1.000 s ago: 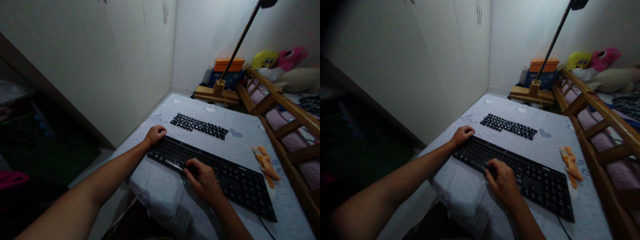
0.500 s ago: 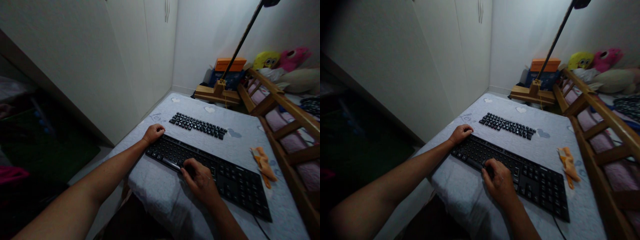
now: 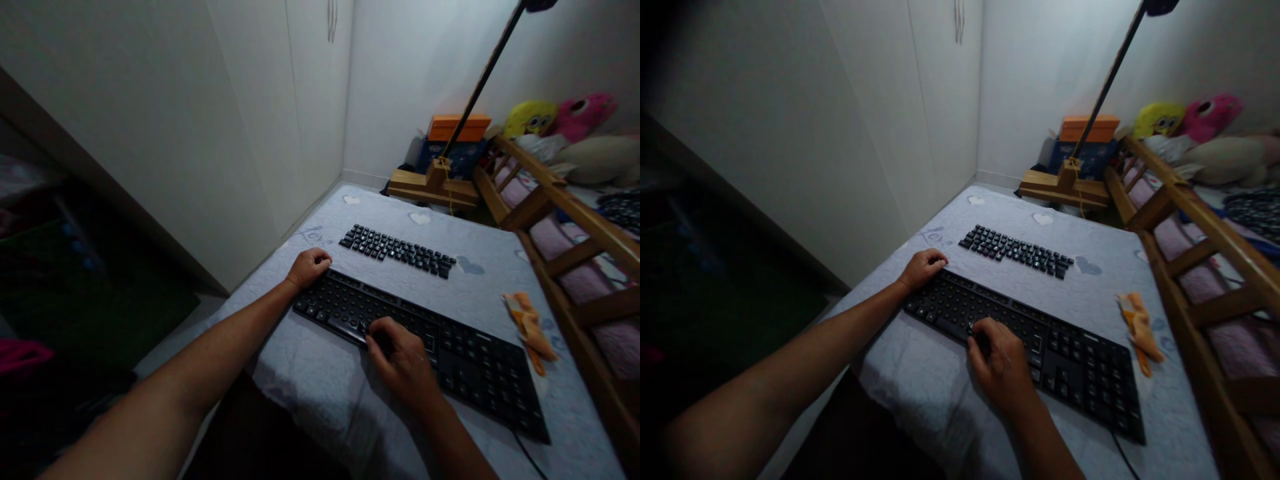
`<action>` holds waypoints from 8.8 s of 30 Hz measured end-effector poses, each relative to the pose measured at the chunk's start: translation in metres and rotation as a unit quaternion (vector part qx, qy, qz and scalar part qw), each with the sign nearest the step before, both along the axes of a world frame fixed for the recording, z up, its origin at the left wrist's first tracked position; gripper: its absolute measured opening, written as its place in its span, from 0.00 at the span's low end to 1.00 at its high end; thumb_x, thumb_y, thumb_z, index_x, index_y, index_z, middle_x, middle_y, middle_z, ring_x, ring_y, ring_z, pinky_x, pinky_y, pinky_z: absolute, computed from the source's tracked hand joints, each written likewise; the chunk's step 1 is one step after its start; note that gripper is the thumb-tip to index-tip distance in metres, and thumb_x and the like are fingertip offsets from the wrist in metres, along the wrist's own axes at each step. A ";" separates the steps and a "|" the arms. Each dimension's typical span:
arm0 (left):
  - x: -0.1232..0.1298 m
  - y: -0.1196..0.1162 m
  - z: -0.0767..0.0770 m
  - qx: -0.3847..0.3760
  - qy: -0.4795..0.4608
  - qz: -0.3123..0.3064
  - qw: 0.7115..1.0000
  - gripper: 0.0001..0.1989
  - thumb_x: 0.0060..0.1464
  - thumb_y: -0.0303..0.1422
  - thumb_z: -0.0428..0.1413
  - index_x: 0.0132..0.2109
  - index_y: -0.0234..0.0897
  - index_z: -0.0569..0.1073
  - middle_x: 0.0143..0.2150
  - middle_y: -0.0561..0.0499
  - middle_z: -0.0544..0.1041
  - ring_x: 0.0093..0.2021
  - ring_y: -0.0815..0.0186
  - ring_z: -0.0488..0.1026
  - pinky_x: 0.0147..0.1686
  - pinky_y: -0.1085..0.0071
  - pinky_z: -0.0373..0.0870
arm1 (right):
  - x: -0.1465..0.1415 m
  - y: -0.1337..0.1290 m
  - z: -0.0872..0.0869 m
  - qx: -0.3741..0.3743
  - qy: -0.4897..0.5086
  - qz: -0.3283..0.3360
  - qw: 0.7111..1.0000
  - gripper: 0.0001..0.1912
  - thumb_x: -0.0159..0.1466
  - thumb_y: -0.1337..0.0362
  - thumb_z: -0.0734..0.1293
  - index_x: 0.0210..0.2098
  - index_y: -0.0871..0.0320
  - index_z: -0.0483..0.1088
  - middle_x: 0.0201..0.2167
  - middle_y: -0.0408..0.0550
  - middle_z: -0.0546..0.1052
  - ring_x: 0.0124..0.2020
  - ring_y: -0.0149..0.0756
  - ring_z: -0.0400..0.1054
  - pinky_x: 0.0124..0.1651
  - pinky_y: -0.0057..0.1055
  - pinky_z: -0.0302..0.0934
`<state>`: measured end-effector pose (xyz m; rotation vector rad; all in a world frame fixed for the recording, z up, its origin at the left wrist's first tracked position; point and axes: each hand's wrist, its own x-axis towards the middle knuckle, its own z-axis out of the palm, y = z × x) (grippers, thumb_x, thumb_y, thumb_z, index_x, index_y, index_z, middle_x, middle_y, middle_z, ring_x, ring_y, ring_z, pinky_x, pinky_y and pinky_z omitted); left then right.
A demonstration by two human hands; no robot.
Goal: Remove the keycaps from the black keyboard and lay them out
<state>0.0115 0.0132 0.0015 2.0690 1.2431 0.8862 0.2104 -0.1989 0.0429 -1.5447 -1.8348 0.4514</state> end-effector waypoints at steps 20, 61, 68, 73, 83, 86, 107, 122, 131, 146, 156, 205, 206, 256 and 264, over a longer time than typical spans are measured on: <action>-0.001 0.001 -0.001 0.001 -0.002 -0.007 1.000 0.10 0.51 0.32 0.53 0.33 0.34 0.78 0.33 0.49 0.79 0.35 0.64 0.74 0.41 0.69 0.71 | 0.003 0.004 0.002 0.001 -0.014 -0.045 0.999 0.04 0.61 0.65 0.62 0.31 0.57 0.67 0.26 0.44 0.73 0.28 0.34 0.67 0.32 0.28 0.58; -0.002 0.002 -0.003 -0.010 -0.027 -0.002 1.000 0.11 0.50 0.35 0.52 0.33 0.34 0.78 0.34 0.49 0.80 0.36 0.63 0.75 0.42 0.69 0.70 | 0.003 0.003 -0.003 0.011 0.011 0.021 1.000 0.06 0.60 0.70 0.62 0.35 0.57 0.69 0.32 0.47 0.76 0.35 0.37 0.70 0.39 0.31 0.62; -0.001 0.002 -0.002 -0.007 -0.026 -0.006 1.000 0.11 0.51 0.34 0.52 0.33 0.34 0.78 0.34 0.48 0.80 0.37 0.63 0.75 0.42 0.68 0.69 | 0.003 0.002 -0.004 0.035 -0.023 -0.005 0.999 0.05 0.60 0.70 0.61 0.33 0.58 0.68 0.29 0.47 0.73 0.32 0.36 0.68 0.37 0.31 0.59; -0.001 0.002 -0.002 -0.007 -0.024 -0.006 1.000 0.11 0.51 0.34 0.52 0.33 0.34 0.78 0.33 0.49 0.80 0.36 0.63 0.75 0.41 0.68 0.69 | 0.004 0.003 -0.005 0.024 -0.014 -0.012 1.000 0.04 0.60 0.69 0.61 0.33 0.58 0.68 0.29 0.46 0.73 0.32 0.36 0.67 0.37 0.31 0.59; -0.001 0.001 -0.002 -0.016 -0.037 -0.008 0.999 0.10 0.51 0.34 0.53 0.33 0.35 0.78 0.32 0.50 0.79 0.34 0.64 0.74 0.39 0.70 0.69 | 0.001 0.008 -0.004 -0.006 0.004 -0.056 0.998 0.04 0.60 0.68 0.61 0.31 0.57 0.68 0.27 0.45 0.72 0.30 0.36 0.68 0.35 0.30 0.58; -0.002 0.001 -0.002 -0.021 -0.043 -0.010 0.999 0.10 0.51 0.35 0.54 0.33 0.35 0.78 0.32 0.50 0.79 0.34 0.65 0.74 0.38 0.70 0.68 | 0.000 0.008 -0.002 -0.005 0.005 -0.058 0.998 0.05 0.60 0.67 0.61 0.30 0.57 0.68 0.26 0.45 0.73 0.29 0.36 0.68 0.33 0.29 0.58; -0.003 -0.001 0.000 -0.021 -0.039 -0.014 0.999 0.09 0.50 0.33 0.54 0.33 0.35 0.78 0.31 0.51 0.79 0.32 0.65 0.74 0.36 0.71 0.70 | 0.000 0.010 0.001 -0.036 -0.008 -0.046 0.998 0.02 0.61 0.66 0.63 0.32 0.56 0.68 0.29 0.46 0.75 0.32 0.37 0.69 0.35 0.30 0.60; -0.004 0.001 0.000 -0.018 -0.031 -0.019 0.999 0.09 0.50 0.33 0.54 0.33 0.35 0.78 0.31 0.51 0.79 0.33 0.65 0.74 0.36 0.71 0.69 | 0.003 0.010 -0.003 -0.047 -0.016 -0.025 0.998 0.01 0.61 0.67 0.65 0.33 0.56 0.68 0.32 0.47 0.74 0.37 0.39 0.68 0.40 0.34 0.61; -0.004 0.000 0.003 -0.026 -0.033 -0.023 0.999 0.09 0.50 0.33 0.54 0.33 0.35 0.78 0.31 0.51 0.78 0.32 0.66 0.73 0.35 0.71 0.68 | 0.003 0.010 -0.003 -0.036 -0.017 -0.038 0.998 0.01 0.61 0.66 0.64 0.33 0.56 0.68 0.32 0.47 0.74 0.36 0.39 0.68 0.39 0.33 0.61; -0.004 0.001 0.002 -0.015 -0.007 -0.037 0.999 0.10 0.50 0.33 0.53 0.34 0.36 0.78 0.31 0.51 0.78 0.33 0.65 0.73 0.36 0.71 0.68 | 0.003 0.016 -0.009 -0.059 0.019 -0.058 0.996 0.03 0.61 0.64 0.65 0.33 0.56 0.70 0.31 0.47 0.77 0.35 0.39 0.71 0.39 0.33 0.63; -0.004 0.000 0.002 -0.020 -0.012 -0.035 0.999 0.10 0.50 0.34 0.54 0.34 0.36 0.78 0.32 0.51 0.79 0.33 0.65 0.74 0.36 0.70 0.68 | 0.002 0.016 -0.006 -0.073 0.000 -0.057 0.996 0.04 0.62 0.63 0.64 0.33 0.57 0.69 0.31 0.49 0.76 0.34 0.40 0.70 0.38 0.34 0.62; -0.004 0.001 0.002 -0.005 0.011 -0.049 0.999 0.10 0.51 0.34 0.53 0.34 0.36 0.78 0.34 0.50 0.79 0.36 0.64 0.75 0.40 0.69 0.69 | 0.005 0.041 0.018 -0.187 -0.009 -0.044 0.981 0.04 0.60 0.64 0.64 0.32 0.57 0.70 0.27 0.45 0.75 0.30 0.36 0.69 0.34 0.29 0.57; -0.004 0.001 0.002 -0.005 0.012 -0.051 0.999 0.10 0.51 0.34 0.53 0.34 0.36 0.78 0.34 0.50 0.79 0.36 0.64 0.74 0.39 0.69 0.69 | 0.005 0.042 0.018 -0.189 -0.006 -0.045 0.981 0.04 0.60 0.64 0.64 0.32 0.57 0.70 0.27 0.45 0.75 0.30 0.35 0.69 0.34 0.29 0.57; -0.005 0.000 0.004 -0.008 0.021 -0.051 0.998 0.11 0.51 0.36 0.54 0.35 0.36 0.78 0.34 0.50 0.79 0.35 0.64 0.74 0.39 0.69 0.69 | 0.009 0.043 0.008 -0.173 0.050 -0.035 0.983 0.03 0.59 0.63 0.65 0.31 0.56 0.69 0.25 0.43 0.75 0.27 0.33 0.68 0.31 0.27 0.58; -0.005 0.002 0.002 -0.003 0.021 -0.056 0.998 0.11 0.51 0.36 0.54 0.35 0.36 0.78 0.35 0.50 0.80 0.35 0.64 0.74 0.39 0.69 0.69 | 0.010 0.046 0.005 -0.181 0.063 -0.033 0.981 0.02 0.59 0.64 0.64 0.31 0.56 0.68 0.24 0.42 0.75 0.27 0.34 0.68 0.30 0.27 0.58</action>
